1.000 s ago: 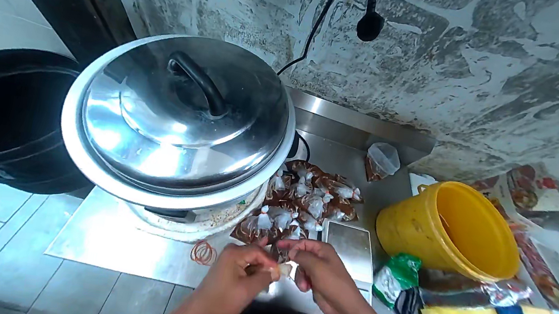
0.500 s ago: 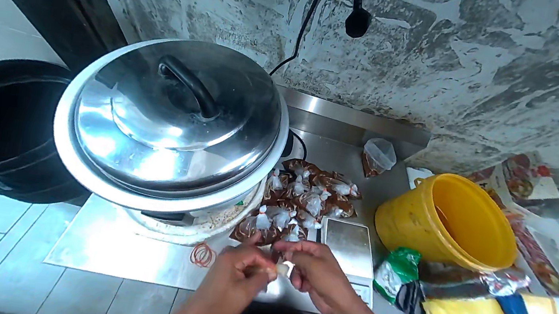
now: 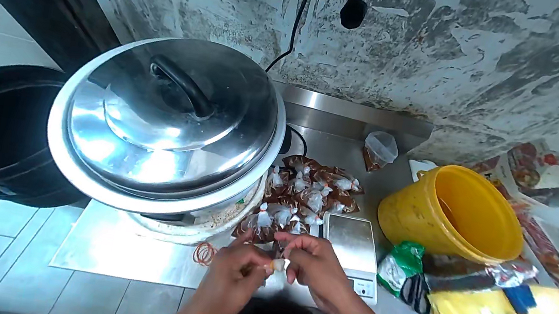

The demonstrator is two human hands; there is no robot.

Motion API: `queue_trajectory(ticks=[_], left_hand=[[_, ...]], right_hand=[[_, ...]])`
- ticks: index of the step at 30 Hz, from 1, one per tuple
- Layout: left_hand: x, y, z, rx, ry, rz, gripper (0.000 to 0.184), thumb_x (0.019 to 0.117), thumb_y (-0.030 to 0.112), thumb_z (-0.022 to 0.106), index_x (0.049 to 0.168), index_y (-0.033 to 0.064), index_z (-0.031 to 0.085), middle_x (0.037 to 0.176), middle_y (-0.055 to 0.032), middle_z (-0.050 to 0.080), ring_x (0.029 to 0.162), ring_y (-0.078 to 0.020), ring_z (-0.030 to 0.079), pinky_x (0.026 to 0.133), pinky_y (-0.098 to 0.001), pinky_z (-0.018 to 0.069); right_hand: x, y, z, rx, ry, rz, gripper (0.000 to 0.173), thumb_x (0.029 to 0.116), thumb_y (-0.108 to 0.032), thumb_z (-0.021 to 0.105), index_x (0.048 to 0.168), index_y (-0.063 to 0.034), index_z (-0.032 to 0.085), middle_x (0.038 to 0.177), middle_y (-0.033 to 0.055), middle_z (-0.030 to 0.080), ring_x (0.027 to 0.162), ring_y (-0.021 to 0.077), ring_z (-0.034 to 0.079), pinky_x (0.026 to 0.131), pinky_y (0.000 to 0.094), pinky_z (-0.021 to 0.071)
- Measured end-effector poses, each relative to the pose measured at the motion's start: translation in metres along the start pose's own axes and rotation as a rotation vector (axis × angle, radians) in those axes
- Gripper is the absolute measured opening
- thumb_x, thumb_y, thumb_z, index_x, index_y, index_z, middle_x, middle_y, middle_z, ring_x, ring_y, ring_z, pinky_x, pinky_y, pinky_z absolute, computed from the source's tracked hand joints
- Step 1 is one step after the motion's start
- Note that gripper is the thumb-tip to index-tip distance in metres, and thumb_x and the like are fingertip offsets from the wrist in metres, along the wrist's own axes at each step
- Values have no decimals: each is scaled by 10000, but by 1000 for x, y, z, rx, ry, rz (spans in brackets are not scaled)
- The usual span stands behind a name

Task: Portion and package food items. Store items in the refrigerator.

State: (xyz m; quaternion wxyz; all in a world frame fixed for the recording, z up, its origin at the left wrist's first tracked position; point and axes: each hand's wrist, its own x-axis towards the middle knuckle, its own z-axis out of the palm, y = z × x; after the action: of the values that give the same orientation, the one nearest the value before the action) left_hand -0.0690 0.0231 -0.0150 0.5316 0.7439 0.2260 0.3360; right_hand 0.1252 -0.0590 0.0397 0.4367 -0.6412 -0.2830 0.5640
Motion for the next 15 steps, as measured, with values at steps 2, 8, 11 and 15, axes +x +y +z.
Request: queue_trajectory(ticks=[2, 8, 11, 15], left_hand=[[0, -10, 4, 324, 38, 156, 203, 988, 257, 595, 901, 156, 749, 890, 58, 747, 909, -47, 713, 1192, -552, 378], [8, 16, -2, -177, 247, -259, 63, 879, 106, 700, 901, 72, 749, 789, -23, 744, 716, -124, 712, 890, -359, 599], [2, 11, -3, -419, 127, -227, 56, 878, 85, 733, 900, 33, 738, 806, -89, 754, 728, -177, 732, 793, -368, 625], [-3, -3, 0, 152, -44, 154, 166, 990, 233, 637, 907, 134, 743, 920, 41, 759, 941, -68, 724, 1215, -548, 355]], right_hand=[[-10, -15, 14, 57, -26, 75, 123, 962, -73, 576, 977, -35, 692, 1286, 81, 695, 586, 70, 608, 493, 236, 489], [-17, 5, 16, -222, -51, -110, 95, 939, -107, 676, 962, -48, 747, 1492, 76, 560, 938, 101, 722, 783, 277, 620], [-5, 10, -1, -222, -65, -109, 109, 932, -96, 629, 892, -57, 723, 1433, 56, 611, 806, 88, 703, 666, 277, 597], [-2, -14, 2, 43, -64, 148, 184, 943, -70, 578, 1060, -34, 715, 1160, 67, 720, 563, 52, 566, 468, 211, 439]])
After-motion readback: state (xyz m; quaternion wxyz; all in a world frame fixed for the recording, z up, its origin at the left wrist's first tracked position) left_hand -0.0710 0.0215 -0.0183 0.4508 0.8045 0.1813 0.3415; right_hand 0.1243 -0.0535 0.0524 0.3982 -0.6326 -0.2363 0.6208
